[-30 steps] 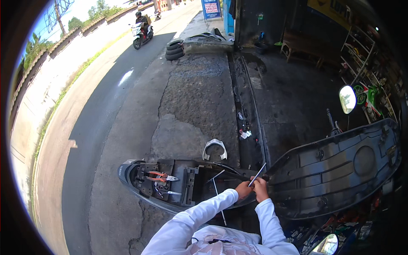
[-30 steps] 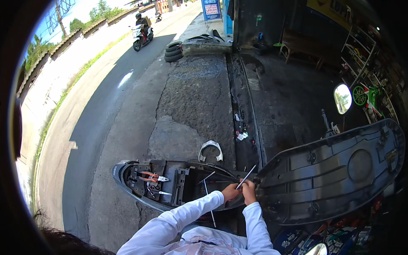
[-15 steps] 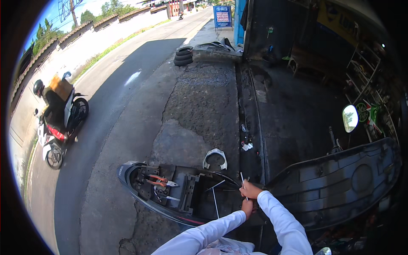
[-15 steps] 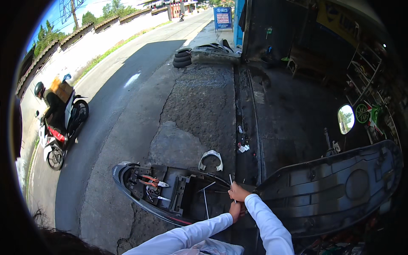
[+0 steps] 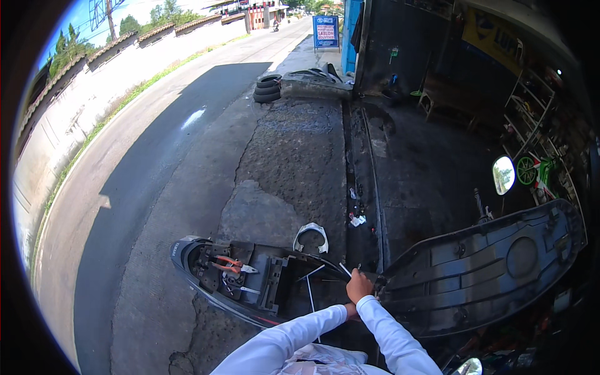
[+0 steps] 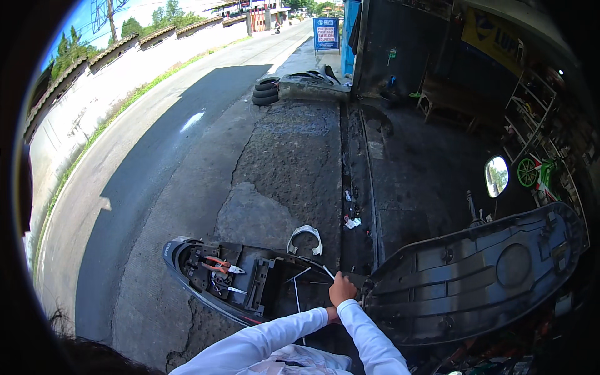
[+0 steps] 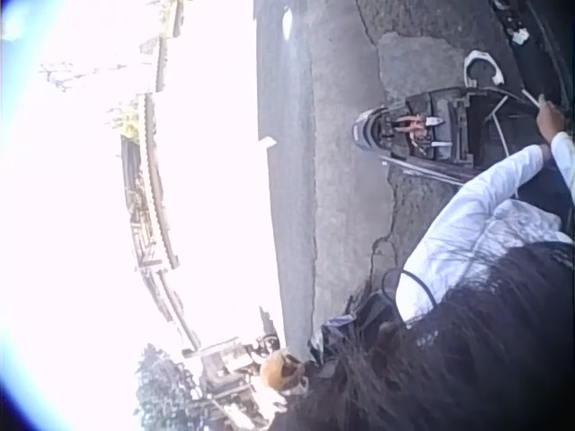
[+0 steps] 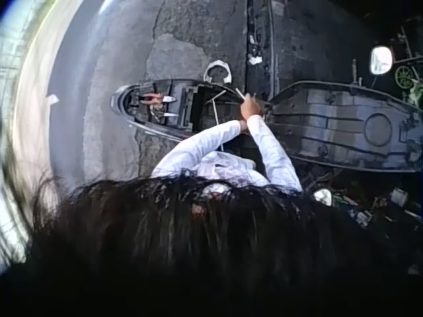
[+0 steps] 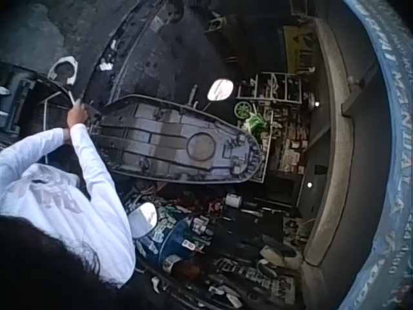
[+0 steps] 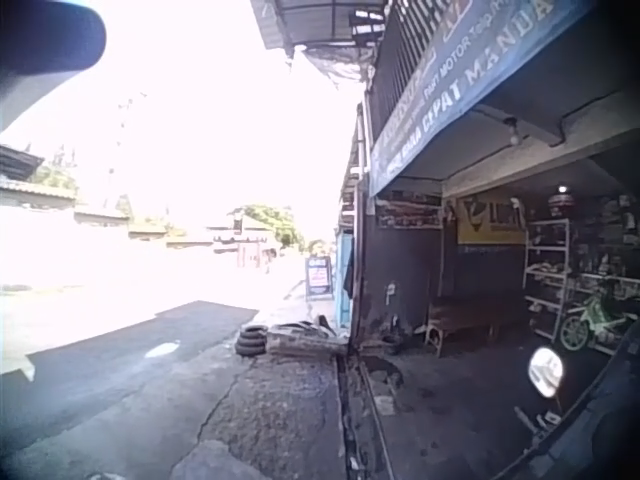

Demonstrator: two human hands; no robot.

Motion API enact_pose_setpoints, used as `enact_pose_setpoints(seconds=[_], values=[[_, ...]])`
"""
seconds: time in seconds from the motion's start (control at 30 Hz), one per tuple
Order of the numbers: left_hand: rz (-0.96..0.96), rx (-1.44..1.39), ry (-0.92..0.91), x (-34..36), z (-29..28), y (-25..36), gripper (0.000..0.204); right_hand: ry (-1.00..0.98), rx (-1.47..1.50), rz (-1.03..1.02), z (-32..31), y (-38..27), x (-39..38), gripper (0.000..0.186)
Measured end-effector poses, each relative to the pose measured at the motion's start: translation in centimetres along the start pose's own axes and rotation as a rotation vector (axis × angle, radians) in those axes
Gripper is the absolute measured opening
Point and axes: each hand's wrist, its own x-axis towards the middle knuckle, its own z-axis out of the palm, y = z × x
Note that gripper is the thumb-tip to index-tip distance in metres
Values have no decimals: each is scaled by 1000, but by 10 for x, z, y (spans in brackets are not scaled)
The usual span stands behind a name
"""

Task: Removing the motorcycle seat and working on the battery and wiring components.

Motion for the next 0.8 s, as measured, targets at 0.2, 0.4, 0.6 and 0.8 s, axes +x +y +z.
enact_pose_setpoints(seconds=[0.2, 0.4, 0.6, 0.8], values=[[633, 1002, 958, -71, -7, 65, 32, 312, 42, -244, 10, 21, -4, 16], [632, 1432, 630, -41, -51, 92, 49, 213, 7, -348, 16, 29, 15, 16], [421, 936, 721, -64, 1, 43, 41, 66, -239, -1263, -5, 45, 52, 13], [527, 488, 732, -19, 19, 12, 38, 416, 78, -808, 7, 41, 24, 13]])
